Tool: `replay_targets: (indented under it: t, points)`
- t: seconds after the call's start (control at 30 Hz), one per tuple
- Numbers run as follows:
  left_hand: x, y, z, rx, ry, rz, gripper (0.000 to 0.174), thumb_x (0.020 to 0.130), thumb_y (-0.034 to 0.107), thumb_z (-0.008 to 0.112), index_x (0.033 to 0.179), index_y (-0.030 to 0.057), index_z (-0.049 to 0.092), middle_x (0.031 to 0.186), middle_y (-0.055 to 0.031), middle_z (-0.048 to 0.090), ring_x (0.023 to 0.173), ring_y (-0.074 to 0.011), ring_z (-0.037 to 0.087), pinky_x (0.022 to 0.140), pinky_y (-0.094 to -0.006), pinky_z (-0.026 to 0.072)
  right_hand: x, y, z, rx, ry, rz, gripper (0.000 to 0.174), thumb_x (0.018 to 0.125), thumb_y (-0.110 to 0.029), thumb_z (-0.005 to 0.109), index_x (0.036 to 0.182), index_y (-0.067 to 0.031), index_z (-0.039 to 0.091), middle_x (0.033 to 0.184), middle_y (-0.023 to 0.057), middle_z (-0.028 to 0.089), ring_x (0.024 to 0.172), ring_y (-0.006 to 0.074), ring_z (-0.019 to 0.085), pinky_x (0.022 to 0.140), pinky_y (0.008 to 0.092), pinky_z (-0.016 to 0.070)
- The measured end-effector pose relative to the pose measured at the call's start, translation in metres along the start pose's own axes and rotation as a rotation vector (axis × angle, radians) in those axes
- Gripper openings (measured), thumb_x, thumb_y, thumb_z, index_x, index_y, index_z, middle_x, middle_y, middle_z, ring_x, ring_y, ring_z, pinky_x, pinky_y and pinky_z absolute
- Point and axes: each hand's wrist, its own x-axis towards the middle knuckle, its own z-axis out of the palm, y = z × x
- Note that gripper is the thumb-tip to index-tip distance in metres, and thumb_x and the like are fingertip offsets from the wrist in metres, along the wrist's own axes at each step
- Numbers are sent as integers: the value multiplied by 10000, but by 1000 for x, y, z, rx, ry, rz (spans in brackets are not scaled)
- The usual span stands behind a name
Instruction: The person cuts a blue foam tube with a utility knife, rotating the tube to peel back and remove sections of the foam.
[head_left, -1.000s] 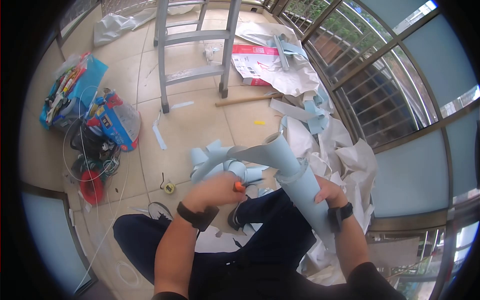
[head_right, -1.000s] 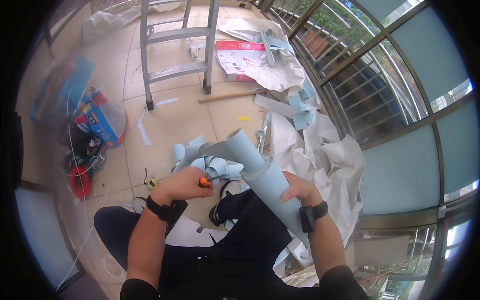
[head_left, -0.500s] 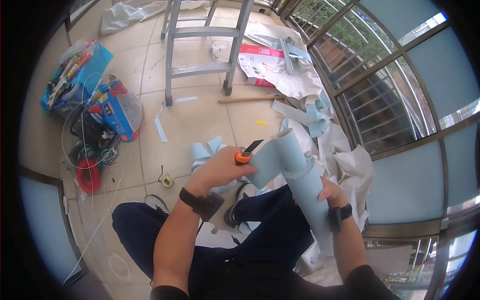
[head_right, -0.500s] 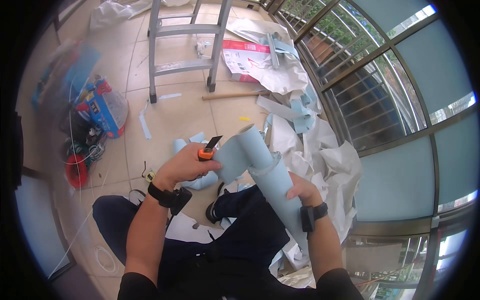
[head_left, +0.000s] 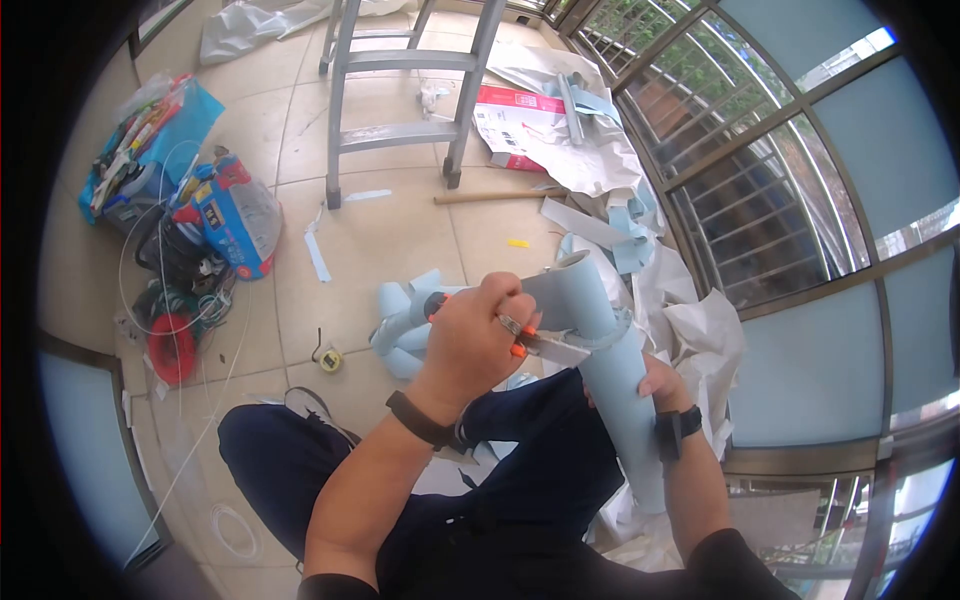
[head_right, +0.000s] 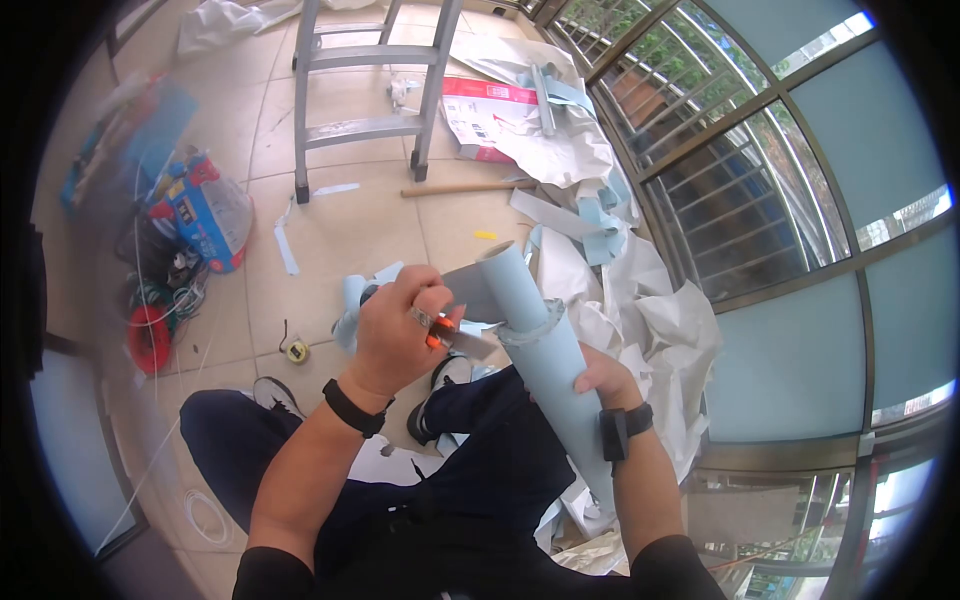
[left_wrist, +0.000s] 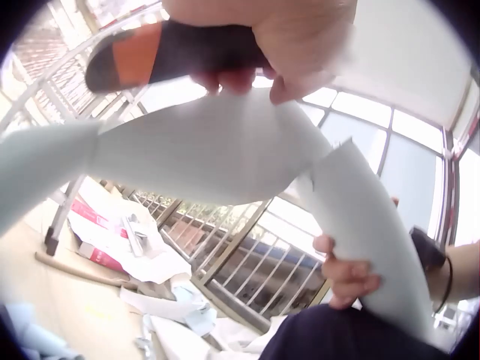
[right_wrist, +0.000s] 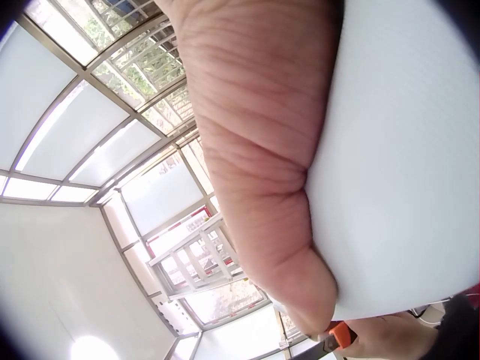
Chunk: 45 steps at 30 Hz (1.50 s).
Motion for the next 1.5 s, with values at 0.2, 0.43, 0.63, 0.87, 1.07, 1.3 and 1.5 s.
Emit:
replay_targets:
  t: [0.2,0.43,0.63,0.87,1.07,1.3,1.5]
  points:
    - [-22,-6,20,125,-358,-37,159,764,151,791,850,60,692,839,-97,654,732,-310,670,633,-422,528,0,3,-6,-1,-11,-4,1076,569,-441,953,1415,35,489,1183,217,671,1011,321,719,898,440,593]
    - [-31,-16,29,113,-520,-200,200,786,229,789,837,48,724,751,-134,685,701,-340,683,652,-430,546,0,5,-7,-31,-13,-6,1116,565,-449,962,1433,49,469,1197,204,669,1027,334,716,908,462,595]
    - [-30,-20,32,126,-515,-186,189,773,223,794,830,58,724,753,-141,688,711,-337,690,645,-434,549,2,7,-16,-68,-67,8,1083,583,-438,962,1428,43,485,1233,196,668,1047,316,711,916,428,581]
    - [-44,-38,50,101,-509,-268,164,757,211,799,792,72,718,710,-139,679,690,-346,685,640,-442,551,6,10,-19,-21,-47,27,1033,578,-321,948,1408,79,480,1196,251,658,1062,369,703,922,477,583]
    - [-83,-93,70,430,-631,-369,211,840,247,709,819,37,709,734,-146,695,731,-361,701,649,-454,554,10,12,-8,-169,-137,49,1120,589,-451,979,1465,17,461,1273,140,667,1123,253,673,958,380,549]
    - [-82,-82,34,413,-515,-131,219,831,229,691,886,17,703,896,-197,695,802,-384,677,720,-508,528,15,9,-7,34,-107,80,1035,585,-402,960,1406,38,510,1222,204,669,1038,339,719,923,456,588]
    - [-58,-41,8,12,-1143,-559,312,850,326,739,902,19,730,821,-175,718,806,-328,697,740,-441,528,12,14,-16,96,-135,53,1041,587,-412,947,1404,47,495,1212,239,665,1040,351,719,918,464,591]
